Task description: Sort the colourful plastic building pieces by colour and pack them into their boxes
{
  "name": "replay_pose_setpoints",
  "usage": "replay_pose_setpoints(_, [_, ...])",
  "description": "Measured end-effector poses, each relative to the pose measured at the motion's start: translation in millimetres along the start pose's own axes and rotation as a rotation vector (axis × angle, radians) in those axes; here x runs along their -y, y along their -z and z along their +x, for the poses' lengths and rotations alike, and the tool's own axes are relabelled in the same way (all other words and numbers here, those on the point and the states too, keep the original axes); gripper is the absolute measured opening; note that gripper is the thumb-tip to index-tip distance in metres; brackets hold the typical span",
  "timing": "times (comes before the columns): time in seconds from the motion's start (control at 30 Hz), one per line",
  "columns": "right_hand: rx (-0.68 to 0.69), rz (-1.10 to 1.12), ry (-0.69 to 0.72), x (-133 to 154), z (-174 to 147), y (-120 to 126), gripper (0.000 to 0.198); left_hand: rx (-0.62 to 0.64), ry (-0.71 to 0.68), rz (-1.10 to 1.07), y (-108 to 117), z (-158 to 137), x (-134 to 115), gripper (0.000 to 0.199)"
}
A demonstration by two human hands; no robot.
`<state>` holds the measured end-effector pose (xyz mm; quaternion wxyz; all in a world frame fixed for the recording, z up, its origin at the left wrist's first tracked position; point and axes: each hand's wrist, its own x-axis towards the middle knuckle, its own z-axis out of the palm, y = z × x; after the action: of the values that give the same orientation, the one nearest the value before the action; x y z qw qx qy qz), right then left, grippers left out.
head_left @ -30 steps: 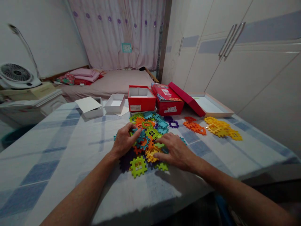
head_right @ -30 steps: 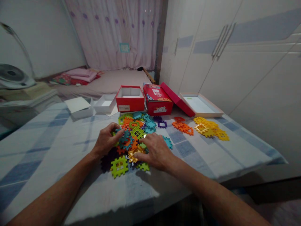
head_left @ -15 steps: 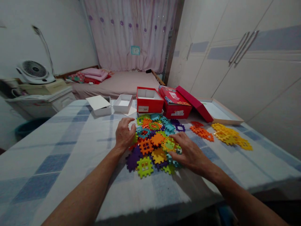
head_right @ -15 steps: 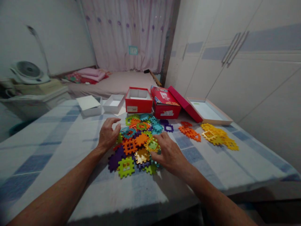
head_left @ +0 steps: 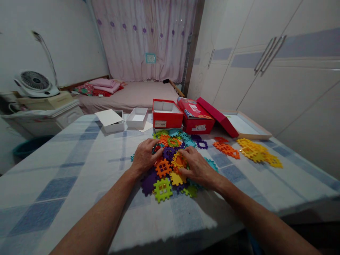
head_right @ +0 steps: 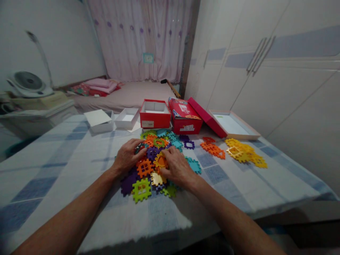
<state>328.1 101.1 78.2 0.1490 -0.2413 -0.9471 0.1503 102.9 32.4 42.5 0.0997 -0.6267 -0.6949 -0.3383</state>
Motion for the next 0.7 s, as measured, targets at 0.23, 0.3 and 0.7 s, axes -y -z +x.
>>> replay_pose_setpoints(0.23, [-0.048,0.021,-0.006,0,-2,-11,0.045,-0.036,0.130,0.006,-1,0,6,0.030])
replay_pose_setpoints(0.3, [-0.075,0.074,-0.024,-1,-2,-9,0.047,-0.029,0.168,-0.001,0,0,7,0.029])
replay_pose_setpoints(0.7, [0.164,0.269,0.027,40,19,6,0.027,-0.030,0.219,-0.036,-1,0,11,0.026])
